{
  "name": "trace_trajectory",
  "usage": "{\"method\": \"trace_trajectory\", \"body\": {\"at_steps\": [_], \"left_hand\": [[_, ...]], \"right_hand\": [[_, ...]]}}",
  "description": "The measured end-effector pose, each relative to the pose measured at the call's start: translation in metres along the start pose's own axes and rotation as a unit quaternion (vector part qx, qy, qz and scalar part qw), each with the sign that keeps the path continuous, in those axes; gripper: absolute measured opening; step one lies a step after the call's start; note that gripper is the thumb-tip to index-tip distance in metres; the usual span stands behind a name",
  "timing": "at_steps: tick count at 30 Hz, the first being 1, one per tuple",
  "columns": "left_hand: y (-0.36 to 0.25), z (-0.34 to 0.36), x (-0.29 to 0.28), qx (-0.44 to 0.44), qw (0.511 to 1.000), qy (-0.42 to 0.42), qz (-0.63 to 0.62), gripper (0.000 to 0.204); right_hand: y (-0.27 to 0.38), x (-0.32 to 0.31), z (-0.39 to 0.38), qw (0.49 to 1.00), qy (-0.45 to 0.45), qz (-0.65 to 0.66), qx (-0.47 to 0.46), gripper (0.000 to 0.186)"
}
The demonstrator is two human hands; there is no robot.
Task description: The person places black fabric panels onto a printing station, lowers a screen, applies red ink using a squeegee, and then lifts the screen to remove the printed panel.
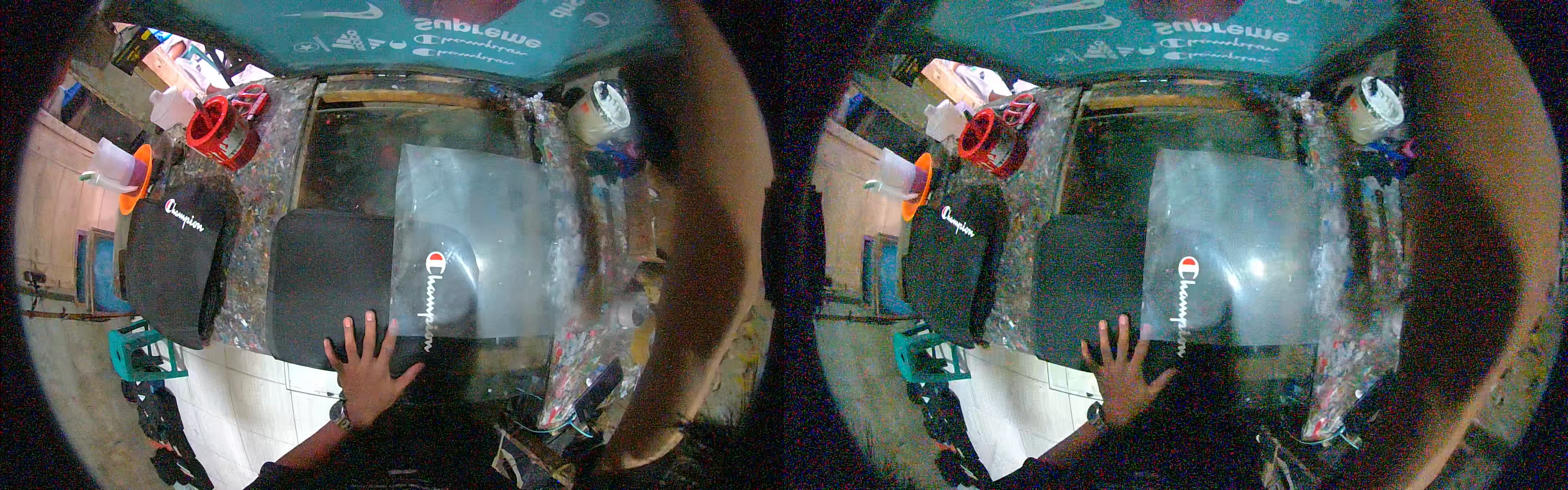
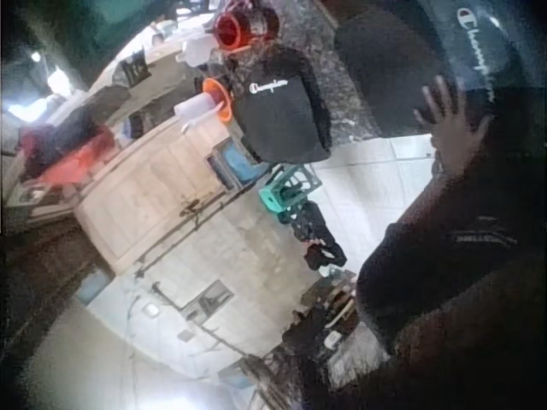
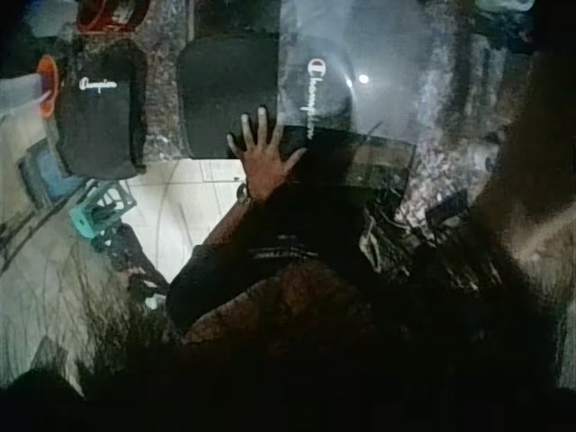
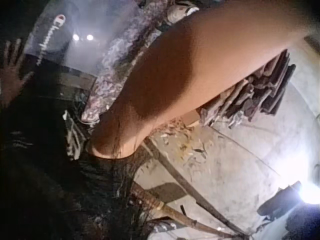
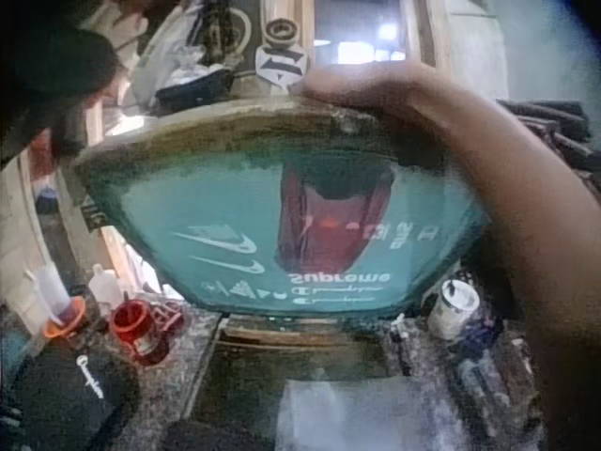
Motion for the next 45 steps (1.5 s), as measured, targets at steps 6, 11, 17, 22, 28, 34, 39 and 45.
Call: {"method": "trace_trajectory", "body": {"at_steps": [6, 11, 17, 22, 28, 34, 39, 45], "left_hand": [[-0.031, 0.012, -0.023, 0.029, 0.994, -0.042, -0.099, 0.096], [-0.171, 0.073, -0.023, 0.293, 0.848, 0.125, -0.425, 0.075], [-0.047, 0.092, -0.253, 0.152, 0.823, -0.523, -0.164, 0.081], [0.029, 0.087, -0.235, 0.08, 0.942, -0.305, 0.111, 0.067], [0.059, 0.055, -0.09, 0.156, 0.978, -0.123, -0.059, 0.055], [0.064, 0.059, -0.073, 0.163, 0.973, -0.133, -0.093, 0.051], [0.07, 0.064, -0.07, 0.164, 0.973, -0.116, -0.111, 0.052], [0.073, 0.064, -0.069, 0.157, 0.977, -0.097, -0.106, 0.051]], "right_hand": [[-0.003, -0.001, 0.04, 1.0, -0.011, -0.002, -0.004, 0.061], [0.006, -0.014, 0.038, 0.997, 0.037, 0.032, 0.06, 0.073], [0.062, 0.009, -0.064, 0.991, -0.015, -0.113, 0.075, 0.064], [0.121, 0.086, -0.21, 0.999, -0.021, -0.02, 0.03, 0.03], [0.092, 0.188, -0.289, 0.921, 0.361, 0.096, 0.112, 0.032], [0.071, 0.224, -0.327, 0.964, 0.259, 0.002, -0.062, 0.039], [0.042, 0.245, -0.273, 0.973, 0.217, 0.067, -0.044, 0.041], [0.057, 0.227, -0.269, 0.87, 0.455, 0.187, 0.036, 0.036]]}}
Point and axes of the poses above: each hand's wrist, its own z-axis towards the middle knuckle, its own x-axis out of the palm, y = z × x, the point moved 6 cm from there along z, towards the middle knuckle, and after that the axes turned 5 degrees about -x, right-handed, at the moved point
